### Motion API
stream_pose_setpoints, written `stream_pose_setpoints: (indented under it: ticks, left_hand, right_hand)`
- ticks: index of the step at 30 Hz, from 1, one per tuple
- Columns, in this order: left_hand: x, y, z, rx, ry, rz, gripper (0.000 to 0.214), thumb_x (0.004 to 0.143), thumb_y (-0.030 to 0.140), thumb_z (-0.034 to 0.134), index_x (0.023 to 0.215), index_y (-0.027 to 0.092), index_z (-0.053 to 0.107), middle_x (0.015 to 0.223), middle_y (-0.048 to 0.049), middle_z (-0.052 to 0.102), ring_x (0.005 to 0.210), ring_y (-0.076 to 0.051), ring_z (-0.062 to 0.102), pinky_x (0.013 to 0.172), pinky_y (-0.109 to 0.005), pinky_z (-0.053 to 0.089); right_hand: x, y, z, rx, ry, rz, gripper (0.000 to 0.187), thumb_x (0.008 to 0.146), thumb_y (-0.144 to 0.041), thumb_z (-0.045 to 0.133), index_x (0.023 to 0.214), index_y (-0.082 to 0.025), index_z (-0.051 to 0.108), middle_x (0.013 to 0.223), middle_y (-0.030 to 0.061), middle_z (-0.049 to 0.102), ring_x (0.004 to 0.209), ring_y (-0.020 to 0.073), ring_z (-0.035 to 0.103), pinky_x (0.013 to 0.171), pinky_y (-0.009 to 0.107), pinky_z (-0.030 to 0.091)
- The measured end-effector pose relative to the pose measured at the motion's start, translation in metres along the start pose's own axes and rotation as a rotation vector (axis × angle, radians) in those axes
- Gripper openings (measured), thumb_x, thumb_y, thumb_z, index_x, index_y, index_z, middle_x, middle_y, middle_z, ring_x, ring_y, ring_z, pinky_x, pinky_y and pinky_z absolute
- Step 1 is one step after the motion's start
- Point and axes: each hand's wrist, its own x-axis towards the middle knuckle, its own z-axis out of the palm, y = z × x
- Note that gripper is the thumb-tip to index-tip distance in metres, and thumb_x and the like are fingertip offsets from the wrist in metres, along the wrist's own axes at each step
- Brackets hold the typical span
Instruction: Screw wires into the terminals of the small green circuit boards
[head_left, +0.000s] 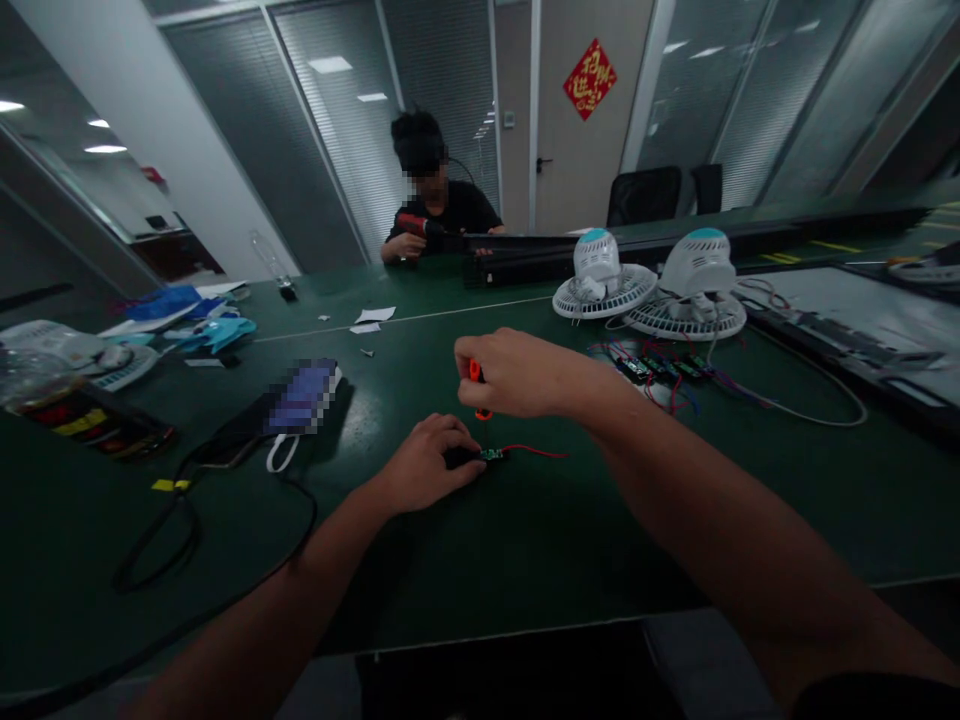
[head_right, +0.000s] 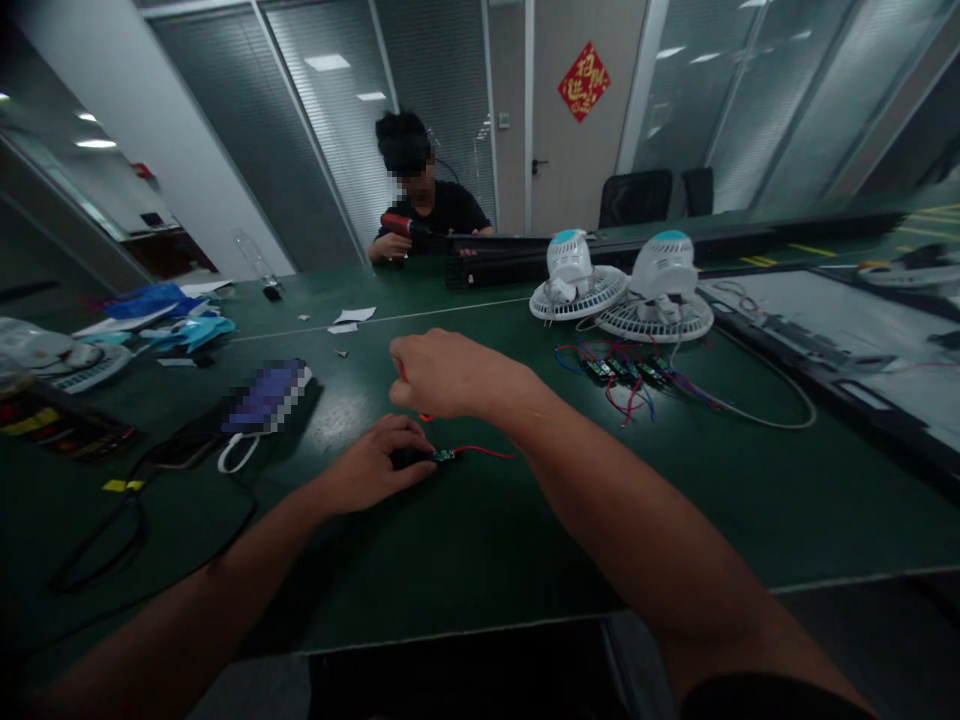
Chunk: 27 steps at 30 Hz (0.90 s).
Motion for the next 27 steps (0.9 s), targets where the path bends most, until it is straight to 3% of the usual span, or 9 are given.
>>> stream_pose_setpoints:
  ticks: [4,9,12,16,20,27]
  left_hand:
    - [0.003,0.006,-0.019,0.010,-0.123,0.006,0.030,0.085,0.040,0.073,0.107,0.020,0.078,0.112,-0.0094,0.074,0.104,-0.027,0.070,0.099,-0.046,0.053]
    - [0.011,0.016,-0.036,-0.222,-0.079,-0.064,0.040,0.084,0.043,0.074,0.117,0.020,0.074,0.125,-0.0110,0.075,0.117,-0.030,0.069,0.105,-0.049,0.051]
    - [0.015,0.018,-0.031,-0.403,-0.023,-0.005,0.037,0.089,0.042,0.069,0.118,0.020,0.073,0.120,-0.0091,0.077,0.113,-0.027,0.071,0.104,-0.045,0.052]
    - [0.018,0.012,-0.014,-0.594,0.104,-0.051,0.043,0.092,0.052,0.066,0.115,0.017,0.072,0.107,-0.0093,0.079,0.098,-0.024,0.072,0.091,-0.041,0.057]
    - [0.021,0.007,-0.005,-0.674,0.255,0.008,0.051,0.091,0.061,0.065,0.115,0.016,0.072,0.113,-0.0105,0.078,0.103,-0.024,0.071,0.090,-0.038,0.057]
    - [0.025,0.008,-0.002,-0.677,0.163,0.029,0.042,0.095,0.051,0.065,0.115,0.017,0.076,0.109,-0.0082,0.080,0.096,-0.021,0.071,0.091,-0.038,0.057]
  right_hand:
    - [0.000,0.001,0.002,0.022,0.023,-0.008,0.031,0.089,-0.026,0.050,0.110,-0.012,0.068,0.095,0.0128,0.073,0.078,0.0204,0.057,0.067,0.032,0.031]
    - [-0.001,0.001,0.002,0.047,0.012,0.007,0.033,0.087,-0.027,0.051,0.109,-0.010,0.068,0.095,0.0144,0.073,0.076,0.0194,0.055,0.064,0.031,0.030]
    - [-0.002,0.000,0.001,0.055,0.001,0.037,0.033,0.086,-0.030,0.052,0.108,-0.011,0.068,0.095,0.0148,0.073,0.074,0.0194,0.055,0.062,0.030,0.029]
    - [-0.001,0.001,0.003,0.040,0.020,0.012,0.031,0.088,-0.032,0.051,0.106,-0.013,0.068,0.094,0.0144,0.074,0.077,0.0211,0.058,0.063,0.031,0.031]
    - [0.000,0.003,0.005,0.004,0.040,-0.005,0.031,0.088,-0.031,0.050,0.107,-0.014,0.067,0.094,0.0140,0.074,0.080,0.0224,0.061,0.064,0.033,0.031]
    - [0.000,0.003,0.002,-0.009,0.022,0.023,0.030,0.088,-0.032,0.051,0.106,-0.014,0.067,0.100,0.0142,0.074,0.081,0.0229,0.061,0.064,0.032,0.030]
